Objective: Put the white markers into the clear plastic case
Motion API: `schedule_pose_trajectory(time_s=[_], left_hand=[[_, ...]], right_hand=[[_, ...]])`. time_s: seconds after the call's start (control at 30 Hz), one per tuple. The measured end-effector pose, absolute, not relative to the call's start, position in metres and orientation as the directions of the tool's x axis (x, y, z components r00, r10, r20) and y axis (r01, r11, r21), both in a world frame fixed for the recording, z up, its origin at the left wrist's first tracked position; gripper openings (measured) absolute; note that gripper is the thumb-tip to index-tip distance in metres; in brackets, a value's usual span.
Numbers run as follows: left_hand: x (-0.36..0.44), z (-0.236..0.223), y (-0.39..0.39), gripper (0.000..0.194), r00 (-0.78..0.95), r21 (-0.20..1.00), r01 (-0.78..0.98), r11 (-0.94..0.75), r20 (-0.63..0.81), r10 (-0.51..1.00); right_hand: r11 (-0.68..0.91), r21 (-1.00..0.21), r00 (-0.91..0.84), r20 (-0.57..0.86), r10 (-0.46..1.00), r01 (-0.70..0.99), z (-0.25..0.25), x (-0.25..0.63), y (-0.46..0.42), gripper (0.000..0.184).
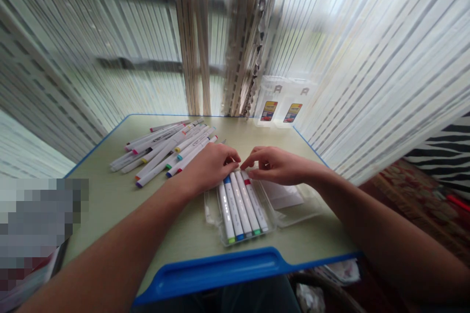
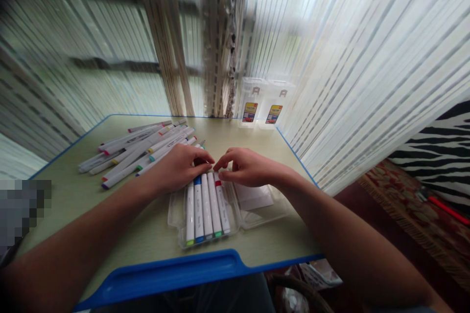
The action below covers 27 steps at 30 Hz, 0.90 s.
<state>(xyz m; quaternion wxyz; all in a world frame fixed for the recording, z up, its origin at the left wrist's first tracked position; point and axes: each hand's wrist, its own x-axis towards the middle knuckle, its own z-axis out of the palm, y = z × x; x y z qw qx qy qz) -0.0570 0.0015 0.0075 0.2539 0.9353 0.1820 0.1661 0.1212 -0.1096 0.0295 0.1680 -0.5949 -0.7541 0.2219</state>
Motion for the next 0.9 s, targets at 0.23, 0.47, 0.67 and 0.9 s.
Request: schedule_pose_trajectory(time_s=[0.23,0.47,0.67,0.9], left_hand=[[-0.0575,0.0077,0.0008,0.02,0.878,0.523,0.258,-0.813,0.224,0.422],[-0.0574,0.0071,0.0009,0.02,0.877,0.522,0.253,-0.815,0.233,0.421],[-0.058,0.0077,0.0006,0.02,0.874,0.539,0.242,-0.807,0.239,0.422],[-0.0583,0.0085,-0.0004,0.019,0.875,0.548,0.241,-0.801,0.234,0.423]], right_hand=[[0.226,-0.528,-0.256,0.016,0.966,0.819,0.0294,0.1202,-0.1095,0.026],[0.234,-0.53,-0.268,0.012,0.963,0.815,0.0295,0.1218,-0.1098,0.025],[0.235,-0.528,-0.273,0.005,0.962,0.816,0.0315,0.1205,-0.1105,0.026],[0.235,-0.528,-0.273,0.005,0.962,0.816,0.0309,0.1205,-0.1108,0.026]])
